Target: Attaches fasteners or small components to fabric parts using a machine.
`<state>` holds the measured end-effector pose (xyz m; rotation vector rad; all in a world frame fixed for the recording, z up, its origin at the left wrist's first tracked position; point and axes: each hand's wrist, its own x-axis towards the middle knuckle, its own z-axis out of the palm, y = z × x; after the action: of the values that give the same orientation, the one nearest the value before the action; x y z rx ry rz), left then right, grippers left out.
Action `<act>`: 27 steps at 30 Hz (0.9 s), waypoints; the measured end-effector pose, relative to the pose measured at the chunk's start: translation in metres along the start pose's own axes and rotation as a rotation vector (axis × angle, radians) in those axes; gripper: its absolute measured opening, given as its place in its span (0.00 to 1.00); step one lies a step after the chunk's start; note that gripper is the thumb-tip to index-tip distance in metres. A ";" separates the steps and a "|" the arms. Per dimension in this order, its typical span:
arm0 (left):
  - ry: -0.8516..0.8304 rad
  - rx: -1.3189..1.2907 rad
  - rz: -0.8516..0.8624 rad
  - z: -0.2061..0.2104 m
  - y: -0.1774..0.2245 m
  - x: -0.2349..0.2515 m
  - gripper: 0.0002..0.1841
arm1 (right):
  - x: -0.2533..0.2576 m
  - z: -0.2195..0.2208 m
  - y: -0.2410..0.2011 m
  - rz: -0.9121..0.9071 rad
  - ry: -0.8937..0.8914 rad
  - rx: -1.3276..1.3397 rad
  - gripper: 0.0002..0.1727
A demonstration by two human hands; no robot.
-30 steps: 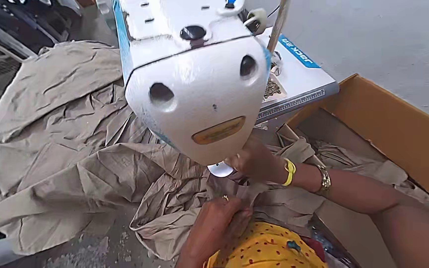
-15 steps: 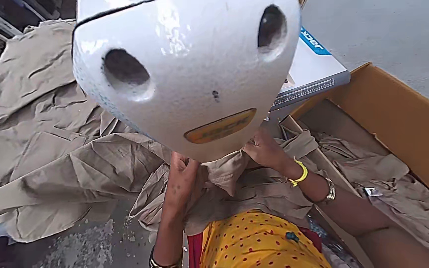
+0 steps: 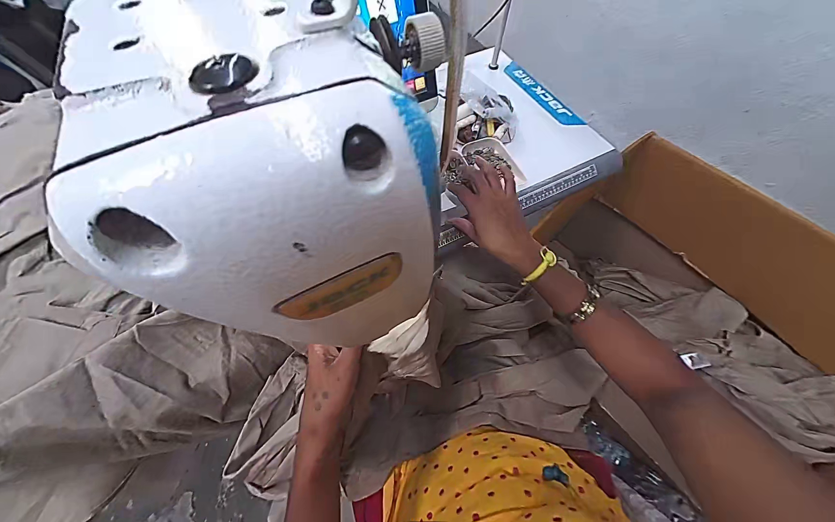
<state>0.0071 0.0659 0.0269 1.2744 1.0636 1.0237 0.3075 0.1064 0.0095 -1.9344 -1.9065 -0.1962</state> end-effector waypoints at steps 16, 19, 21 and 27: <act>-0.011 -0.090 0.062 0.001 -0.013 0.005 0.12 | -0.026 -0.016 -0.005 0.085 0.262 0.440 0.08; -0.003 -0.057 0.058 -0.001 -0.013 0.008 0.09 | -0.032 -0.037 -0.010 0.165 0.147 0.587 0.07; -0.006 0.102 0.081 -0.005 -0.017 0.008 0.07 | -0.027 -0.049 -0.019 0.171 0.061 0.658 0.10; -0.533 0.513 0.519 -0.019 0.005 -0.056 0.21 | -0.049 -0.046 -0.089 -0.553 0.362 0.302 0.09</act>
<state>-0.0239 0.0154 0.0342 2.1749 0.5972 0.7172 0.2264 0.0417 0.0490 -1.0663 -2.0285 -0.3646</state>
